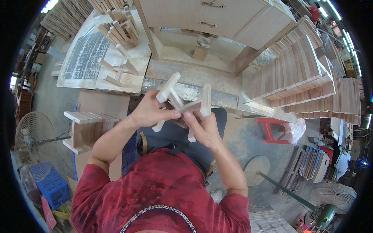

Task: Manually interlocking pre-cut wooden pieces to assemble structural supports for furniture.

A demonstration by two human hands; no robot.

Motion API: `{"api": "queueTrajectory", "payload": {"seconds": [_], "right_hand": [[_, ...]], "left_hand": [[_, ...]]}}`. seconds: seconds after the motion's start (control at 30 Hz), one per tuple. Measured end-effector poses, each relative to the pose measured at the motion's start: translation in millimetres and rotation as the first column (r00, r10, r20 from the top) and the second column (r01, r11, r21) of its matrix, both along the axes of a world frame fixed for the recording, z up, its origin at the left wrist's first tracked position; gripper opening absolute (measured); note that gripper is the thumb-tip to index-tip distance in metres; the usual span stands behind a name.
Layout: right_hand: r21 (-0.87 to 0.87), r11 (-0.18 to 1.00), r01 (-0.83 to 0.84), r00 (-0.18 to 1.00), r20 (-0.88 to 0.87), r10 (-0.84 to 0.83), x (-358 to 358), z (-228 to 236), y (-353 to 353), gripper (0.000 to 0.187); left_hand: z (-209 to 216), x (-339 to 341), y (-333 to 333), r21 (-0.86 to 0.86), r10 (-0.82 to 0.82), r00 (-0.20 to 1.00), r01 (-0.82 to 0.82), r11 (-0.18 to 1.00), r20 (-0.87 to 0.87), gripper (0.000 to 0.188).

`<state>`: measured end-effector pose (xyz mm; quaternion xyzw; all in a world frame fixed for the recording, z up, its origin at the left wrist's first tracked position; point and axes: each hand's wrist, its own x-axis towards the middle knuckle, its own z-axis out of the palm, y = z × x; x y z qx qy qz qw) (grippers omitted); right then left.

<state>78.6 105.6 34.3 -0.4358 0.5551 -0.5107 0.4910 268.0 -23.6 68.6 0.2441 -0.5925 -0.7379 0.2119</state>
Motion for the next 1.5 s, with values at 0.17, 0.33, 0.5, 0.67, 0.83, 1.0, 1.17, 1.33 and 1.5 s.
{"api": "queueTrajectory", "payload": {"seconds": [0.17,0.33,0.5,0.67,0.83,1.0,1.17,1.33,1.5], "right_hand": [[-0.058,0.998,0.008,0.989,-0.148,-0.017,-3.0,3.4,2.2,0.031],[0.181,0.983,-0.013,0.998,-0.065,0.025,-8.3,-6.3,-13.9,0.042],[0.184,0.983,-0.023,0.994,0.108,0.003,-9.5,-18.5,-13.4,0.041],[0.175,0.981,-0.08,0.966,0.258,0.033,-19.6,-4.9,-6.2,0.029],[0.33,0.925,-0.19,0.979,-0.012,0.205,-23.2,13.1,-14.5,0.029],[0.333,0.927,-0.173,0.983,0.123,0.139,-27.8,-3.2,-10.3,0.029],[0.204,0.978,-0.038,0.919,0.392,-0.046,-14.3,0.7,-3.4,0.025],[0.066,0.975,0.214,0.971,0.095,-0.219,-36.9,-13.4,4.9,0.019],[0.046,0.98,0.193,0.97,-0.157,-0.184,-13.1,1.2,-10.1,0.022]], "left_hand": [[9.2,-0.8,20.4,-0.057,0.094,0.996,-0.094,0.994,-0.002,0.031],[-32.2,-14.0,-1.1,-0.085,0.031,0.998,-0.025,0.996,0.062,0.028],[-34.7,-6.2,-7.2,-0.009,-0.026,0.995,0.027,1.0,0.094,0.026],[-28.4,-4.4,3.1,0.063,-0.011,0.991,0.003,0.998,0.132,0.029],[-17.8,-11.6,13.6,0.088,0.022,0.984,-0.038,0.995,0.174,0.033],[-23.5,-10.6,17.8,-0.038,0.073,0.985,-0.067,0.997,0.159,0.03],[-20.2,5.2,13.2,0.085,0.157,0.968,-0.176,0.981,0.195,0.032],[-17.2,27.6,0.0,0.144,0.266,0.959,-0.277,0.95,0.094,0.033],[-4.2,48.5,-5.8,0.186,0.321,0.945,-0.326,0.927,0.053,0.032]]}}
